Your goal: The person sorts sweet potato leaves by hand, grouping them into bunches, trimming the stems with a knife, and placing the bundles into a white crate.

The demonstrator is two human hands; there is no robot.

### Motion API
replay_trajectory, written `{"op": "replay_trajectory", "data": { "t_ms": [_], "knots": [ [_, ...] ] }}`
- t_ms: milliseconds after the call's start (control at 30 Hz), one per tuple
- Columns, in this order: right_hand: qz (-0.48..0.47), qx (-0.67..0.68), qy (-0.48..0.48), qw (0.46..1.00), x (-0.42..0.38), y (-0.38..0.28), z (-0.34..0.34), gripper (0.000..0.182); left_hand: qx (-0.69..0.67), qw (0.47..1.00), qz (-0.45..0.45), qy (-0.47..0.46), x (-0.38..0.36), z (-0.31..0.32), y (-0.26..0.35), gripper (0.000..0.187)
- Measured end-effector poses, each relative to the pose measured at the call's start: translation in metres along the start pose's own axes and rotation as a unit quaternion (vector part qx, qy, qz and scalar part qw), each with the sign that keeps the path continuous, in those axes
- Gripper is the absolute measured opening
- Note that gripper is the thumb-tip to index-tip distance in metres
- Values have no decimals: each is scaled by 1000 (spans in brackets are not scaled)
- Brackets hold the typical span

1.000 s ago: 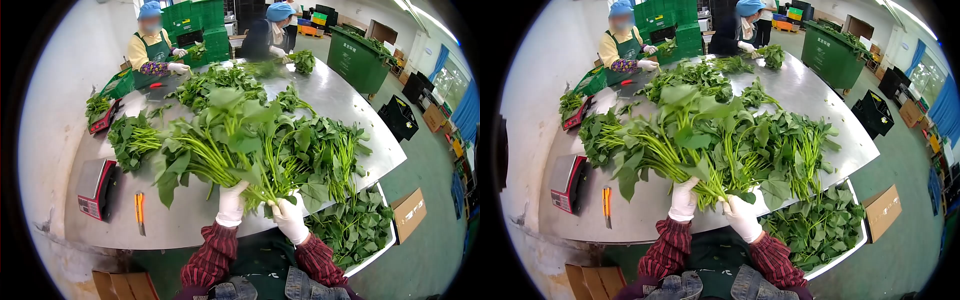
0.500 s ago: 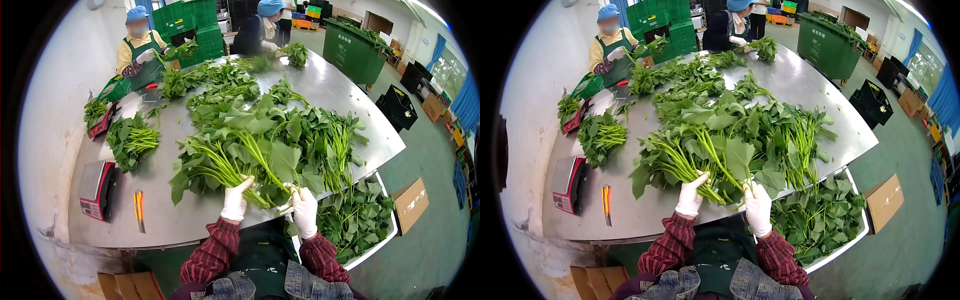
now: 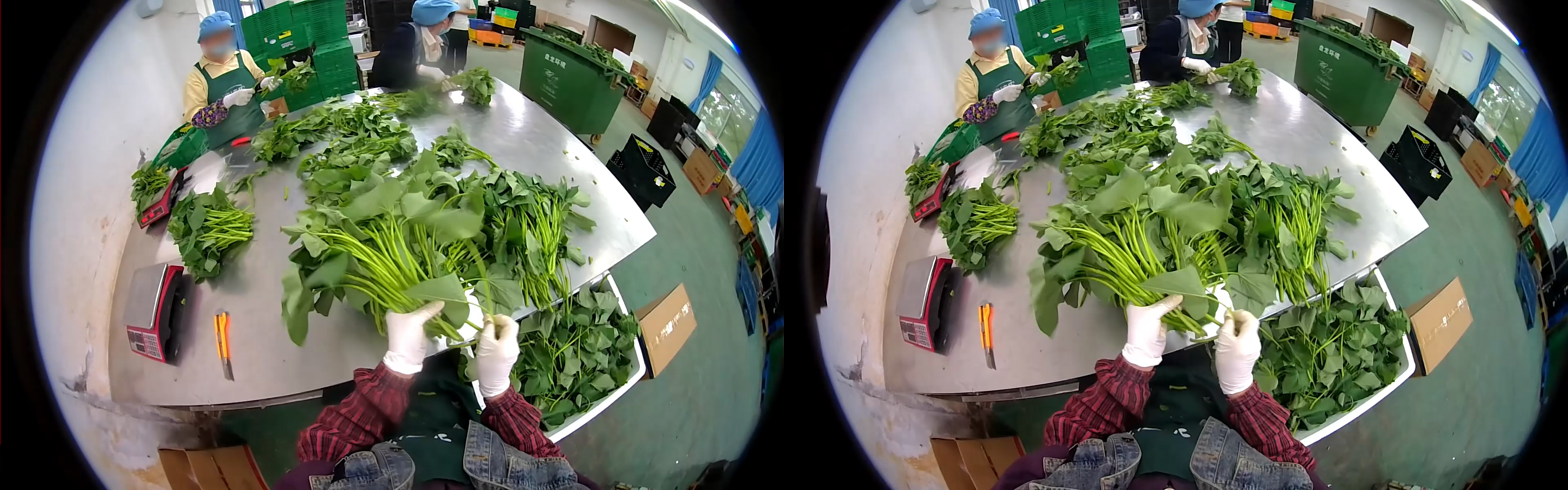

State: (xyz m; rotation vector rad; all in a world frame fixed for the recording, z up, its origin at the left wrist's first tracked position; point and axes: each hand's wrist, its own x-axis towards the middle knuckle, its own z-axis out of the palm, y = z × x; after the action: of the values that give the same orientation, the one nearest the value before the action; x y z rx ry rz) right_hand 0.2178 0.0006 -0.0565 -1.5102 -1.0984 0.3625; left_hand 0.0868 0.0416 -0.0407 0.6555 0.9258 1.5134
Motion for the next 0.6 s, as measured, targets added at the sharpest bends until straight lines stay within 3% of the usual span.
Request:
{"op": "replay_trajectory", "data": {
  "t_ms": [67,100,133,167,200,233,267,300,333,367,433,467,533,567,600],
  "knots": [
    [52,33,72,995,9,14,-7,7,-39,998,52,21,-4,9,0,34],
    [103,111,95,984,21,11,-18,7,-40,998,51,20,-2,8,3,34],
    [61,117,86,987,31,15,-31,9,-45,996,71,19,3,4,8,33],
    [42,-46,124,990,42,23,-47,10,-49,994,92,18,8,-1,13,33],
    [-1,-132,101,986,53,50,-68,13,-114,993,43,7,10,-5,21,32],
    [164,134,102,972,62,51,-81,17,-104,994,35,-7,10,-8,30,29],
    [153,138,103,973,66,68,-99,21,-117,992,29,-21,11,-14,34,28],
    [166,8,29,986,75,103,-129,27,-130,991,25,-36,11,-18,37,27],
    [34,-380,61,922,80,119,-142,39,-131,990,28,-34,12,-22,38,27],
    [-34,-519,40,853,78,144,-164,50,-112,993,24,-35,13,-27,36,27],
    [9,-565,60,823,74,149,-191,47,-96,994,21,-38,12,-32,34,28],
    [8,-566,61,822,76,140,-191,47,-58,997,18,-45,10,-33,33,30],
    [61,-428,-51,900,77,115,-180,37,-11,998,26,-57,7,-32,26,35],
    [41,-336,-67,938,74,108,-163,34,-12,998,24,-61,6,-31,23,35],
    [133,-125,-99,978,67,60,-136,29,14,997,27,-70,4,-29,21,34]
  ]
}}
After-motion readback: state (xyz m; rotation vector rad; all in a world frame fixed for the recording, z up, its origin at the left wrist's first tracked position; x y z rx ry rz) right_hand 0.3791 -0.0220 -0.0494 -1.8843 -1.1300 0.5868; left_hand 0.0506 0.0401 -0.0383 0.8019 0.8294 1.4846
